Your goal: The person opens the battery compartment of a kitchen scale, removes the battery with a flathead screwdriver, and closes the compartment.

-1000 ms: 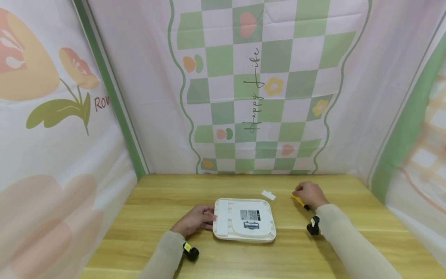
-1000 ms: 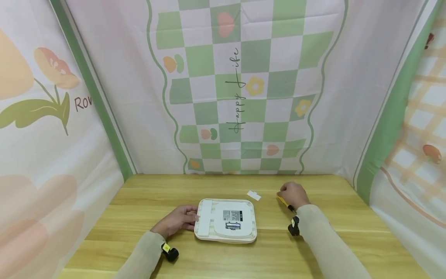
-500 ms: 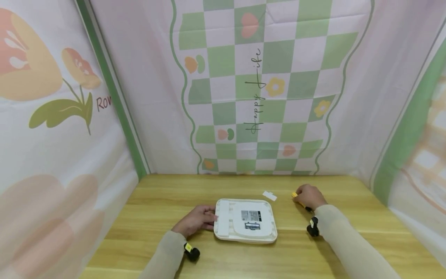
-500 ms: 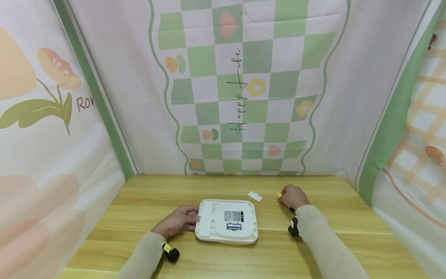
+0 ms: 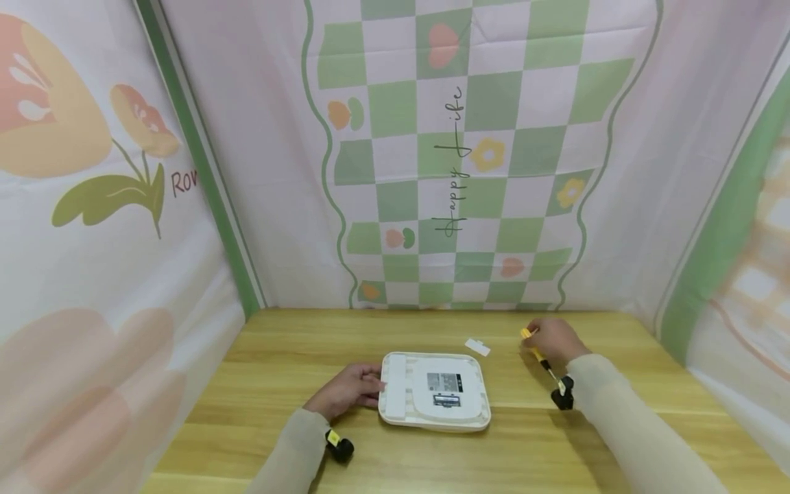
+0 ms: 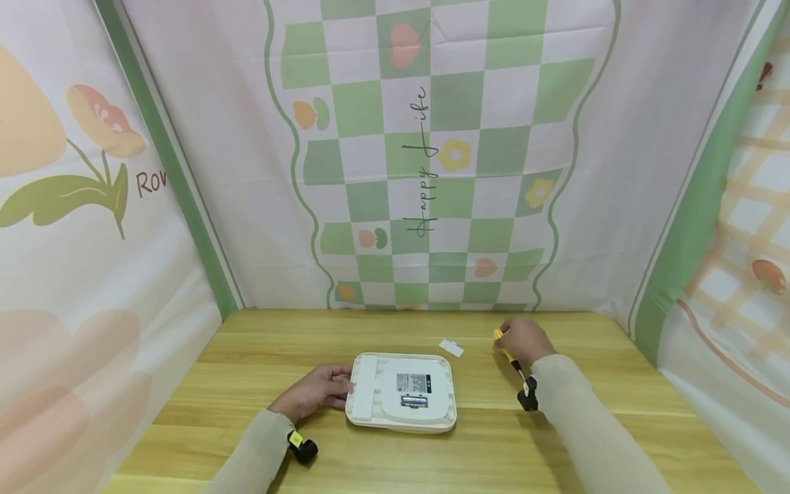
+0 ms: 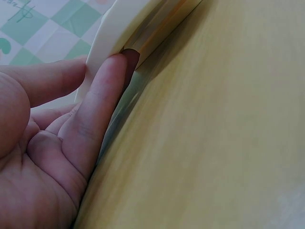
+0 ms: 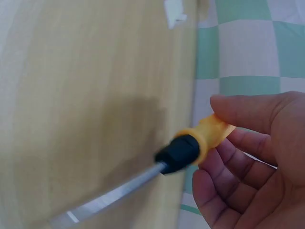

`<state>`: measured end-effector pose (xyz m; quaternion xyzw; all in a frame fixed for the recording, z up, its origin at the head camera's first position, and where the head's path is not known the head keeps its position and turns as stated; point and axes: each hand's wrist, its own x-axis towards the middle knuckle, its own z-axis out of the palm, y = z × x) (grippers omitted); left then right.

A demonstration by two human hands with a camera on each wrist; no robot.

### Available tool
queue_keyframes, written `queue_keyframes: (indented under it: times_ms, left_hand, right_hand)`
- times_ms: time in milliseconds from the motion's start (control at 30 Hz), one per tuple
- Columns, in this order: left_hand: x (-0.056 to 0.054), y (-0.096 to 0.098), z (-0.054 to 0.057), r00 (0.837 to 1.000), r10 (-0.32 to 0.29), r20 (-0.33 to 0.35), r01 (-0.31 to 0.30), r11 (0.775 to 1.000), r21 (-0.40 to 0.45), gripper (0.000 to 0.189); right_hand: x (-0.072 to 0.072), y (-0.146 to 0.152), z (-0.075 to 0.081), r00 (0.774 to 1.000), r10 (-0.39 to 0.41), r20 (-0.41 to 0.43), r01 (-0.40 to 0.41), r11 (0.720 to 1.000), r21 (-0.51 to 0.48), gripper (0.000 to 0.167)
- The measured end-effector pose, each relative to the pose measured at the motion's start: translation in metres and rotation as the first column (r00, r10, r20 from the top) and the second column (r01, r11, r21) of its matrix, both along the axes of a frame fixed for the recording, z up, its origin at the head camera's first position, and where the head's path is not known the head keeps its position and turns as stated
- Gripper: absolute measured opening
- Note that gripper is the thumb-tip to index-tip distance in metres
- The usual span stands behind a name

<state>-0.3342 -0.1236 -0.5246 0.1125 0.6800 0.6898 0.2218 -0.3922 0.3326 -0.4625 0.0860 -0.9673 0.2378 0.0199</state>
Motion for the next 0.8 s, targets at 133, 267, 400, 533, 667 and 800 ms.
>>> queue_keyframes:
  times_ms: [133, 267, 400, 533, 667, 800]
  left_hand:
    - [0.0, 0.0, -0.001, 1.0, -0.01, -0.012, 0.01, 1.0, -0.002, 0.045]
    - [0.001, -0.001, 0.0, 1.0, -0.014, -0.017, 0.014, 1.0, -0.006, 0.047]
    - [0.002, -0.001, 0.0, 1.0, -0.017, -0.017, 0.017, 1.0, -0.005, 0.047]
    - [0.002, -0.001, 0.002, 1.0, -0.022, -0.018, 0.022, 1.0, 0.003, 0.047]
    - [0.003, -0.001, 0.002, 0.999, -0.028, -0.017, 0.028, 1.0, 0.012, 0.047]
    - [0.003, -0.001, 0.0, 0.999, -0.026, -0.019, 0.027, 0.999, 0.02, 0.046]
  right_hand:
    - [0.003, 0.001, 0.015, 0.999, 0.028, 0.018, -0.028, 1.0, -0.006, 0.051]
    - [0.007, 0.0, 0.03, 0.999, 0.034, 0.031, -0.032, 0.998, -0.047, 0.051]
    - [0.013, -0.003, 0.041, 0.998, 0.035, 0.044, -0.029, 0.993, -0.112, 0.03]
    - [0.02, -0.008, 0.049, 0.997, 0.037, 0.061, -0.023, 0.977, -0.213, 0.025]
    - [0.029, -0.012, 0.052, 0.996, 0.05, 0.071, -0.025, 0.948, -0.317, 0.035]
    - [0.039, -0.014, 0.053, 0.992, 0.092, 0.082, -0.044, 0.885, -0.463, 0.039]
